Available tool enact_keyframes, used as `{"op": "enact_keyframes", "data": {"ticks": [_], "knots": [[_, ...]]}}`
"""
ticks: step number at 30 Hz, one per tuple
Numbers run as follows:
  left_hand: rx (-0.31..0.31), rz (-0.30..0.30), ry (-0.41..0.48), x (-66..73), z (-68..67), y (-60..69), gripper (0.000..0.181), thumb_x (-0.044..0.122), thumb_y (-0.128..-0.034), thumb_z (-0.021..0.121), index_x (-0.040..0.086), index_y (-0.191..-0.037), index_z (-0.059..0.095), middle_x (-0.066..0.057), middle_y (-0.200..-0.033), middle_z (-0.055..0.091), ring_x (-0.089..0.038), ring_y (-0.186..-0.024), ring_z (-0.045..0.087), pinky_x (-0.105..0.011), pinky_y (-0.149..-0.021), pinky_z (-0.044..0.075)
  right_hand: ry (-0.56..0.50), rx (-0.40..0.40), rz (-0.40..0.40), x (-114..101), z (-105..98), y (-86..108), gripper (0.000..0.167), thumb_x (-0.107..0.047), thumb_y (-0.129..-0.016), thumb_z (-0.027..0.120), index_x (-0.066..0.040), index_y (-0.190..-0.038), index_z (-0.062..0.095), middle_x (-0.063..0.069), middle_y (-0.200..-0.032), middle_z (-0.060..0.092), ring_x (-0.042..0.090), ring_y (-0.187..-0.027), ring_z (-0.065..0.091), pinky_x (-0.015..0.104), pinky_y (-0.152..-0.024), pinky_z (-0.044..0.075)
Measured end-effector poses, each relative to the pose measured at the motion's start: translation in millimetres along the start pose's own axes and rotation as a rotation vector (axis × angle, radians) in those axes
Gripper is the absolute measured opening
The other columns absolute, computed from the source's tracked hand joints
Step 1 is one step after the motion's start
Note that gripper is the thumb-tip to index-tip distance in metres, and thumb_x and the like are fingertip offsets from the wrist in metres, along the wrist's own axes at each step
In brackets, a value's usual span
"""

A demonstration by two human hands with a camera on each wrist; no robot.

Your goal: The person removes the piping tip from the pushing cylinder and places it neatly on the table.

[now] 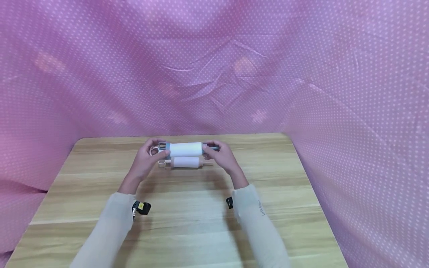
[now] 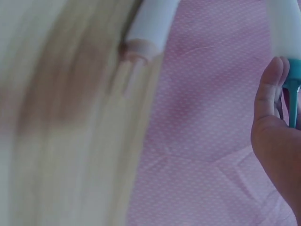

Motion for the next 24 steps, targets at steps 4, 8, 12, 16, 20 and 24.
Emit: {"op": "enact_keyframes", "data": {"ticks": [4, 8, 12, 16, 20, 24], "knots": [[-0.005, -0.001, -0.013, 8.2, 0.3, -0.8, 0.054, 0.022, -0.0888, 0.08, 0.006, -0.135, 0.056, -0.009, -0.123, 0.057, -0.025, -0.107, 0.058, -0.031, -0.084, 0.056, 0.027, -0.014, -0.011, -17.3, -2.4, -0.2, 0.036, -0.018, -0.102, 0.063, 0.007, -0.129, 0.061, 0.022, -0.117, 0.062, 0.034, -0.096, 0.067, 0.044, -0.089, 0.059], [0.0, 0.029, -0.042, 16.7, 0.8, -2.0, 0.052, 0.026, -0.0884, 0.081, 0.009, -0.134, 0.06, -0.008, -0.12, 0.058, -0.027, -0.108, 0.055, -0.034, -0.086, 0.054, 0.028, -0.012, -0.03, -28.6, -4.9, 0.0, 0.035, -0.016, -0.103, 0.062, 0.008, -0.127, 0.061, 0.022, -0.117, 0.061, 0.034, -0.096, 0.067, 0.042, -0.088, 0.059], [0.024, 0.087, -0.077, 27.8, -0.2, -4.5, 0.047, 0.024, -0.0881, 0.08, 0.007, -0.128, 0.063, -0.01, -0.115, 0.061, -0.025, -0.105, 0.055, -0.038, -0.096, 0.046, 0.01, 0.004, -0.06, -37.2, -5.6, 1.2, 0.031, -0.012, -0.102, 0.062, 0.009, -0.125, 0.062, 0.022, -0.116, 0.061, 0.031, -0.093, 0.067, 0.043, -0.088, 0.059], [0.052, 0.097, -0.081, 32.6, -2.9, -5.5, 0.043, 0.022, -0.0878, 0.08, 0.005, -0.124, 0.064, -0.011, -0.115, 0.061, -0.025, -0.104, 0.056, -0.041, -0.103, 0.041, 0.045, 0.014, -0.113, -45.0, -5.1, 3.0, 0.028, -0.008, -0.1, 0.065, 0.007, -0.123, 0.064, 0.019, -0.117, 0.063, 0.027, -0.091, 0.068, 0.042, -0.089, 0.059], [0.066, 0.084, -0.07, 31.8, -5.9, -4.8, 0.044, 0.021, -0.0881, 0.079, 0.003, -0.125, 0.063, -0.012, -0.116, 0.06, -0.026, -0.103, 0.056, -0.042, -0.103, 0.042, 0.054, 0.015, -0.166, -50.4, -4.2, 5.0, 0.029, -0.006, -0.097, 0.068, 0.005, -0.124, 0.065, 0.02, -0.116, 0.064, 0.028, -0.091, 0.068, 0.038, -0.086, 0.06], [0.077, 0.093, -0.064, 34.0, -8.5, -3.9, 0.045, 0.02, -0.0883, 0.079, 0.002, -0.126, 0.061, -0.012, -0.115, 0.06, -0.025, -0.104, 0.056, -0.041, -0.102, 0.042, -0.037, 0.003, -0.166, -48.4, -3.0, 4.8, 0.035, -0.008, -0.099, 0.066, 0.006, -0.131, 0.06, 0.022, -0.119, 0.06, 0.029, -0.094, 0.068, 0.038, -0.084, 0.06]]}}
Point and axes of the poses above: each hand's wrist, its own y-axis away from the middle knuckle, its own z-axis out of the palm, x = y × z, the point moved 10 cm from there along -y, towards the middle knuckle
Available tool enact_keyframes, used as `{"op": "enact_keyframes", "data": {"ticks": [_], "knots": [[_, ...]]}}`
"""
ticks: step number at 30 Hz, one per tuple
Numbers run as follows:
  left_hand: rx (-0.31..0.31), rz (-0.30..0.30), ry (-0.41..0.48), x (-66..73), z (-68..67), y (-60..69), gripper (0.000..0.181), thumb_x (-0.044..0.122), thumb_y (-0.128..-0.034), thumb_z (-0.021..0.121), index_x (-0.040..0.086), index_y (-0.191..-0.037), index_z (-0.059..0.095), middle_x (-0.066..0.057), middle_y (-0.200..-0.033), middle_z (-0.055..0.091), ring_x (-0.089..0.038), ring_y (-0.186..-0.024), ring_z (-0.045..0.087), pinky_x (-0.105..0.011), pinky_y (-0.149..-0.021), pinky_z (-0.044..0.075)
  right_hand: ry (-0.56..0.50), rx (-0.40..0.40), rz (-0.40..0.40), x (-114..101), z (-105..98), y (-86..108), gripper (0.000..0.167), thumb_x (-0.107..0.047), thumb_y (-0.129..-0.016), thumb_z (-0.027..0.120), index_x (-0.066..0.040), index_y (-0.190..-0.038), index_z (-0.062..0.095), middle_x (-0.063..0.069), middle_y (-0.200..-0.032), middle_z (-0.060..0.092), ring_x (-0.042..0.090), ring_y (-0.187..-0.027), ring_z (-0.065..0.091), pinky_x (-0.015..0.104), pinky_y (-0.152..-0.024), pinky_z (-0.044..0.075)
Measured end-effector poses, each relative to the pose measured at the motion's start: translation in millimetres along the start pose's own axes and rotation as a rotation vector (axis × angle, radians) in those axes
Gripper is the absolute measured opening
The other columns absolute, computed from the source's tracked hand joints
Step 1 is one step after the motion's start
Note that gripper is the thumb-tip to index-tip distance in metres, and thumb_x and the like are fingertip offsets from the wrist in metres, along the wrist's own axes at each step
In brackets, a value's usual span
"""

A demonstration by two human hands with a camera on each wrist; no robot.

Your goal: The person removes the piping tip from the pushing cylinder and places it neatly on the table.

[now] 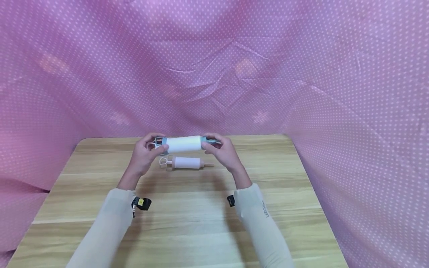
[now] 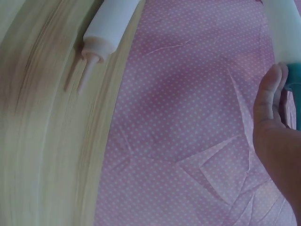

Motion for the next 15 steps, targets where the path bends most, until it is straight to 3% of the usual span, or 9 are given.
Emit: {"op": "enact_keyframes", "data": {"ticks": [4, 8, 15], "knots": [[0.002, 0.005, 0.0, 1.8, -1.1, 2.1, 0.045, 0.02, -0.0876, 0.079, 0.003, -0.125, 0.061, -0.011, -0.114, 0.061, -0.025, -0.104, 0.056, -0.044, -0.102, 0.043, -0.077, -0.002, 0.046, 6.5, 1.1, 1.4, 0.036, -0.013, -0.103, 0.06, 0.008, -0.132, 0.055, 0.021, -0.12, 0.056, 0.026, -0.094, 0.069, 0.038, -0.084, 0.061], [-0.01, 0.008, -0.008, 3.0, 0.1, 3.9, 0.045, 0.022, -0.0872, 0.08, 0.004, -0.125, 0.062, -0.011, -0.115, 0.061, -0.025, -0.104, 0.056, -0.044, -0.102, 0.043, -0.056, 0.02, 0.065, 7.5, -2.0, 2.5, 0.03, -0.012, -0.103, 0.061, 0.009, -0.124, 0.058, 0.02, -0.115, 0.06, 0.024, -0.09, 0.069, 0.036, -0.08, 0.061], [-0.007, 0.024, -0.01, -0.6, 0.4, 7.6, 0.046, 0.021, -0.0884, 0.079, 0.003, -0.127, 0.062, -0.012, -0.116, 0.062, -0.024, -0.106, 0.055, -0.044, -0.104, 0.041, -0.043, 0.001, 0.056, 6.8, -3.1, 6.7, 0.032, 0.001, -0.096, 0.067, 0.008, -0.126, 0.06, 0.019, -0.129, 0.056, 0.037, -0.103, 0.065, 0.04, -0.086, 0.06]]}}
Point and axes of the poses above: each hand's wrist, its own y-axis away from the middle knuckle, its own z-axis out of the palm, x = y × z, the point moved 10 cm from there along -y, towards the middle knuckle
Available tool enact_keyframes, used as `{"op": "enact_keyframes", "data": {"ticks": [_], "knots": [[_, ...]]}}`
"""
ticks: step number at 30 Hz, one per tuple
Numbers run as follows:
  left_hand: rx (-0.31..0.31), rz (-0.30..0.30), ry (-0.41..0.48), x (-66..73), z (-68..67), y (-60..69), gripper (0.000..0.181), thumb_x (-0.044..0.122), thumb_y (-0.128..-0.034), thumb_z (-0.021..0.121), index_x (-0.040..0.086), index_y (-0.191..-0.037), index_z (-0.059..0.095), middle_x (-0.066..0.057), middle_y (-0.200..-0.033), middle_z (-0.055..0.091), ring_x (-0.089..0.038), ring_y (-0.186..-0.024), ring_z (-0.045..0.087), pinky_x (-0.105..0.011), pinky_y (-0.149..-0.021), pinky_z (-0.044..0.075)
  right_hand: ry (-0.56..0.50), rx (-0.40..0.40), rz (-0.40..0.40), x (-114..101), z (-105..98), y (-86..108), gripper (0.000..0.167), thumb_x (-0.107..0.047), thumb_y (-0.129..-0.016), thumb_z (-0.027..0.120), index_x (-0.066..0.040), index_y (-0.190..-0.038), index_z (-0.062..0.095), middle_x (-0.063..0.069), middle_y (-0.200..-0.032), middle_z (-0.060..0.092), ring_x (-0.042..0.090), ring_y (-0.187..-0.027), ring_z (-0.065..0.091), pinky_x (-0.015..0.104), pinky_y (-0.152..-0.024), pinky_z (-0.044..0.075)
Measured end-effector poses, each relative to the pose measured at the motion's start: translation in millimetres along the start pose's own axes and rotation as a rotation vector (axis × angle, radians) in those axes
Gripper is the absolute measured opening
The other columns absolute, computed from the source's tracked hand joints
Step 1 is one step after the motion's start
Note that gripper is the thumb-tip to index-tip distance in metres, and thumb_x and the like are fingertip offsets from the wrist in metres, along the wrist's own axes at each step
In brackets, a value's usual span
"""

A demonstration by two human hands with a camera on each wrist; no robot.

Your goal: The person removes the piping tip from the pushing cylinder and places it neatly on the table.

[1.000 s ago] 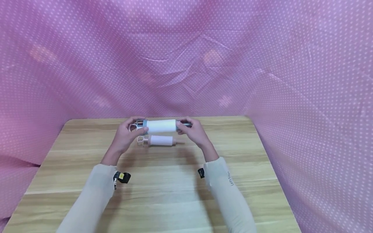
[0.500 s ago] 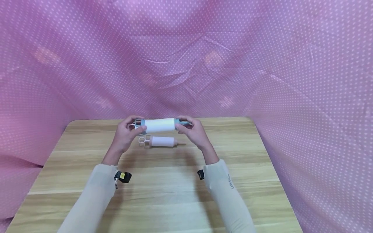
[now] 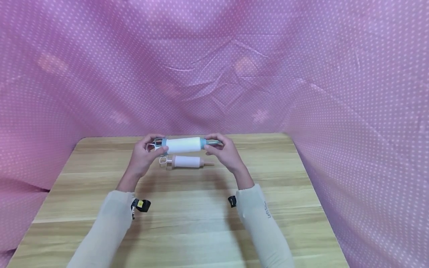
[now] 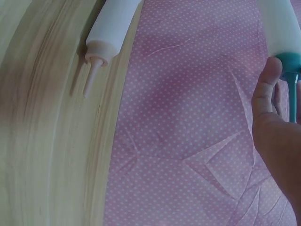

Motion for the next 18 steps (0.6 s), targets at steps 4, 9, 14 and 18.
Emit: {"op": "enact_keyframes", "data": {"ticks": [4, 9, 14, 18], "knots": [[-0.002, 0.007, 0.009, -2.9, 1.2, 1.7, 0.048, 0.021, -0.0884, 0.079, 0.001, -0.129, 0.061, -0.013, -0.117, 0.063, -0.025, -0.108, 0.055, -0.047, -0.107, 0.039, -0.047, 0.011, 0.03, 5.8, -0.4, 0.3, 0.04, -0.006, -0.099, 0.065, 0.007, -0.135, 0.053, 0.02, -0.132, 0.053, 0.035, -0.104, 0.065, 0.041, -0.088, 0.059], [0.001, 0.017, 0.005, -3.4, 2.8, 2.8, 0.047, 0.022, -0.0869, 0.081, 0.004, -0.127, 0.063, -0.013, -0.116, 0.062, -0.026, -0.106, 0.055, -0.049, -0.103, 0.042, -0.075, 0.047, 0.085, 14.9, -2.5, -0.4, 0.036, -0.016, -0.103, 0.06, 0.008, -0.129, 0.053, 0.017, -0.118, 0.057, 0.023, -0.093, 0.068, 0.033, -0.081, 0.06], [0.006, 0.006, -0.01, -3.7, 3.2, 2.5, 0.047, 0.024, -0.0877, 0.08, 0.004, -0.127, 0.063, -0.012, -0.117, 0.062, -0.026, -0.106, 0.056, -0.043, -0.098, 0.047, 0.009, 0.045, 0.051, 9.7, -3.6, -1.0, 0.025, -0.006, -0.098, 0.066, 0.008, -0.119, 0.06, 0.017, -0.119, 0.061, 0.024, -0.094, 0.066, 0.033, -0.082, 0.059], [0.016, 0.004, -0.011, -3.0, 2.1, 2.2, 0.048, 0.024, -0.0884, 0.08, 0.002, -0.127, 0.062, -0.012, -0.117, 0.061, -0.026, -0.106, 0.056, -0.042, -0.099, 0.047, 0.018, 0.02, 0.021, 3.4, -1.7, -1.2, 0.032, 0.003, -0.093, 0.069, 0.008, -0.122, 0.057, 0.019, -0.133, 0.057, 0.029, -0.102, 0.064, 0.036, -0.09, 0.058]]}}
Point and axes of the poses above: each hand's wrist, its own y-axis away from the middle knuckle, its own z-axis out of the palm, x = y × z, the point moved 10 cm from there along -y, towards the middle knuckle
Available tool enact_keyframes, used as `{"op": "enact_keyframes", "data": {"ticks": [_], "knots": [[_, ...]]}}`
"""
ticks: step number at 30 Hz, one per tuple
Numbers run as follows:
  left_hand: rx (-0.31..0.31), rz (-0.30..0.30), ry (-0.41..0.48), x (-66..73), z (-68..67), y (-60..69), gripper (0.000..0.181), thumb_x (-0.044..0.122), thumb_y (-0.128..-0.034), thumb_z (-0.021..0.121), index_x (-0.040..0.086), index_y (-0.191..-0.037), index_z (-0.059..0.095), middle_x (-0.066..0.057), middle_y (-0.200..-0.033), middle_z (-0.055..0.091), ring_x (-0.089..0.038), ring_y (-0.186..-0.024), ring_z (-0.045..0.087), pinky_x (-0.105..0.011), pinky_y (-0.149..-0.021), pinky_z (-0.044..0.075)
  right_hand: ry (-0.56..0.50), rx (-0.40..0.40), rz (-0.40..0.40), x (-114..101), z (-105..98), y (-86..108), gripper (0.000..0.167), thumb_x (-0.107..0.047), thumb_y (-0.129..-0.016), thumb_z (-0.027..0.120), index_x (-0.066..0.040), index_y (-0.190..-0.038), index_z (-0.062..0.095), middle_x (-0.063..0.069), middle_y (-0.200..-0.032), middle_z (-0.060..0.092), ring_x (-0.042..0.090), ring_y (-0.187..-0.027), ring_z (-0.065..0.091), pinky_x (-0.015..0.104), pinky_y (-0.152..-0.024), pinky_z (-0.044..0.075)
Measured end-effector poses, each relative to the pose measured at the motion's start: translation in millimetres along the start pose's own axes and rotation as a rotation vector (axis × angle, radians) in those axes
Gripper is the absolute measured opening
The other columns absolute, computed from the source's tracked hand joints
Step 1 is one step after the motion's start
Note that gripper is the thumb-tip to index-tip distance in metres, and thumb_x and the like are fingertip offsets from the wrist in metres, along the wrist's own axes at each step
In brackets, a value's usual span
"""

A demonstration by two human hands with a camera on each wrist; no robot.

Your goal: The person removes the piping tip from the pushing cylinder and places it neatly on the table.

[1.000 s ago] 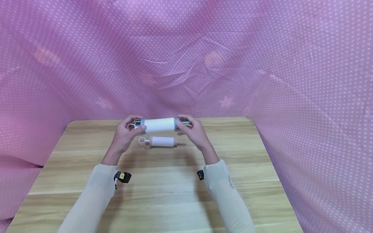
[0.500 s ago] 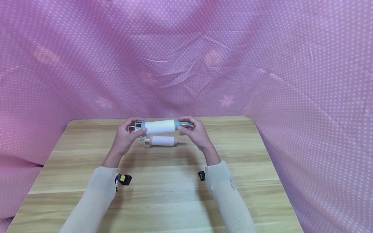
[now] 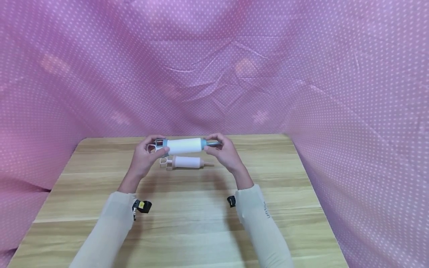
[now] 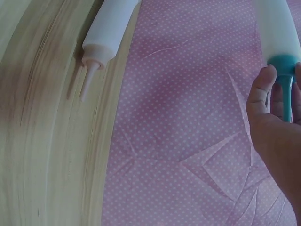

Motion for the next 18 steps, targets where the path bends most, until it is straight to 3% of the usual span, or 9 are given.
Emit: {"op": "enact_keyframes", "data": {"ticks": [4, 9, 12, 18], "knots": [[0.0, 0.006, 0.011, 1.3, -1.3, -0.9, 0.047, 0.024, -0.0881, 0.08, 0.005, -0.127, 0.062, -0.011, -0.117, 0.061, -0.026, -0.107, 0.056, -0.045, -0.103, 0.045, -0.081, 0.0, 0.011, 2.8, 1.9, -2.4, 0.039, 0.001, -0.095, 0.066, 0.01, -0.129, 0.05, 0.023, -0.135, 0.051, 0.028, -0.103, 0.063, 0.037, -0.091, 0.058], [-0.022, -0.02, 0.018, -2.3, -0.2, -2.2, 0.047, 0.018, -0.0879, 0.079, 0.004, -0.129, 0.062, -0.012, -0.119, 0.06, -0.023, -0.106, 0.056, -0.04, -0.099, 0.048, -0.153, 0.02, 0.088, 18.0, 2.5, -2.5, 0.035, -0.011, -0.103, 0.06, 0.013, -0.128, 0.051, 0.02, -0.116, 0.057, 0.022, -0.092, 0.066, 0.035, -0.087, 0.059], [-0.035, -0.045, 0.015, -5.5, 0.9, -2.8, 0.049, 0.013, -0.0878, 0.078, 0.0, -0.131, 0.06, -0.016, -0.12, 0.058, -0.026, -0.106, 0.055, -0.034, -0.094, 0.051, -0.127, 0.026, 0.087, 21.0, 0.8, -0.8, 0.031, -0.005, -0.101, 0.062, 0.014, -0.124, 0.055, 0.017, -0.111, 0.06, 0.02, -0.089, 0.066, 0.034, -0.085, 0.06], [-0.036, -0.037, 0.023, -6.9, -0.3, -4.6, 0.048, 0.011, -0.0877, 0.077, 0.0, -0.131, 0.06, -0.018, -0.121, 0.058, -0.037, -0.111, 0.053, -0.034, -0.091, 0.052, -0.073, -0.009, 0.036, 14.7, -1.3, -0.6, 0.033, 0.004, -0.093, 0.068, 0.01, -0.123, 0.058, 0.015, -0.123, 0.06, 0.024, -0.1, 0.066, 0.034, -0.087, 0.059]]}}
Point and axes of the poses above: each hand's wrist, its own y-axis away from the middle knuckle, its own z-axis out of the palm, x = y × z, the point moved 10 cm from there along -y, towards the middle knuckle
